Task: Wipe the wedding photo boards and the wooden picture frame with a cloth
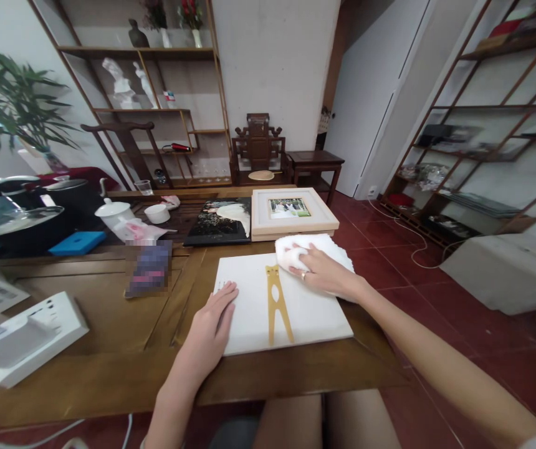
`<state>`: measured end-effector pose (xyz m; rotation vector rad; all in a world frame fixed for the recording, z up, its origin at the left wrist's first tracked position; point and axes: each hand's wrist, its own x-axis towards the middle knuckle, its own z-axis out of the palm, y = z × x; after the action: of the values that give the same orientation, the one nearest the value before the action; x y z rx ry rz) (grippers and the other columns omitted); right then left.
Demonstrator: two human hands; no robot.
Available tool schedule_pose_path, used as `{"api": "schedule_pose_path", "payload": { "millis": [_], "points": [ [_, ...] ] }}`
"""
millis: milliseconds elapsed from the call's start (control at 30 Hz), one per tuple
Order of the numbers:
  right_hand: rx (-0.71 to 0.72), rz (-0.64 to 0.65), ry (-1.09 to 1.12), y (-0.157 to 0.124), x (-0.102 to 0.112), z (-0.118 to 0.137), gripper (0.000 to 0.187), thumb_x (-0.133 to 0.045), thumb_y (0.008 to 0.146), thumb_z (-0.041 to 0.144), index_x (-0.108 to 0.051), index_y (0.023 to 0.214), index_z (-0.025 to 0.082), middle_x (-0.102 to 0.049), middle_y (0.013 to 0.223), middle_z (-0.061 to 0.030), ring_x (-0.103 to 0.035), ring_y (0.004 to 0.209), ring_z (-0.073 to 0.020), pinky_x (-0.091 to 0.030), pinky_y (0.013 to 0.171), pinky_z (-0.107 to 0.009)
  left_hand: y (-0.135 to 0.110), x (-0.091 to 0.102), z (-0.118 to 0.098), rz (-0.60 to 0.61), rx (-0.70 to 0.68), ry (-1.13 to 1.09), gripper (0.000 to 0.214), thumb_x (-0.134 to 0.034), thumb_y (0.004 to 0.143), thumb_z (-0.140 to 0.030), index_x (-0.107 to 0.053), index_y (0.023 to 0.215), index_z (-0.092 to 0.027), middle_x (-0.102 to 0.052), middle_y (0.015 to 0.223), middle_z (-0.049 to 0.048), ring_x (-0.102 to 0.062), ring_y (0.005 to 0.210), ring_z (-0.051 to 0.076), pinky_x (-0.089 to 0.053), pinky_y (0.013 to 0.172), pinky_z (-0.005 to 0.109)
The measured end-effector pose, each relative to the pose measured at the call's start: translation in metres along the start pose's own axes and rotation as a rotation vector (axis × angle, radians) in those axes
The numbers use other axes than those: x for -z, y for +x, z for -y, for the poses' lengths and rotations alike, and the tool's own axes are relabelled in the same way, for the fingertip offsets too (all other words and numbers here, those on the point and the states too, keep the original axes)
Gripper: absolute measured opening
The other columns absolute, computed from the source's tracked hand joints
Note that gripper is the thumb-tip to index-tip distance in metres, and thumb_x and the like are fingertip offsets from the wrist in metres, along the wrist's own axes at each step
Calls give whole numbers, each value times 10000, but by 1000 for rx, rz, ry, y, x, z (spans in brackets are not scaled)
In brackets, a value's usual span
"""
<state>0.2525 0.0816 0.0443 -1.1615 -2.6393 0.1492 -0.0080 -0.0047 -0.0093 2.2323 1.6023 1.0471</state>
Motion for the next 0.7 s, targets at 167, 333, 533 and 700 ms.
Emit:
{"api": "schedule_pose_path", "payload": {
  "millis": [167,333,533,700],
  "points": [
    [71,105,-27,-41,4,32,243,-437,875,180,-666,924,117,-492,1339,-184,-267,1353,-308,-251,1066,-560,0,-1,0,-11,1,6,338,-429,881,-266,-632,1115,-133,-611,1239,132,-540,1188,244,-394,1042,446],
    [142,254,14,-101,24,79,191,-553,717,111,-695,835,160,-439,1388,-150,-274,1351,-295,-258,1097,-508,0,-2,1,-7,2,10,341,-426,881,-283,-635,1109,-139,-604,1249,130,-541,1187,244,-390,1044,445],
    [81,172,105,-81,22,68,165,-510,844,189,-672,869,168,-525,1327,-110,-348,1321,-258,-300,1088,-403,0,-1,1,-3,2,8,337,-427,879,-278,-632,1112,-146,-604,1249,127,-537,1191,248,-386,1045,458],
    [-130,-73,118,-14,-8,36,338,-379,954,335,-629,840,137,-662,1096,-164,-493,1204,-299,-310,1041,-468,0,0,-1,3,3,6,332,-417,890,-261,-627,1115,-136,-605,1247,131,-532,1199,233,-389,1050,434]
  ]
}}
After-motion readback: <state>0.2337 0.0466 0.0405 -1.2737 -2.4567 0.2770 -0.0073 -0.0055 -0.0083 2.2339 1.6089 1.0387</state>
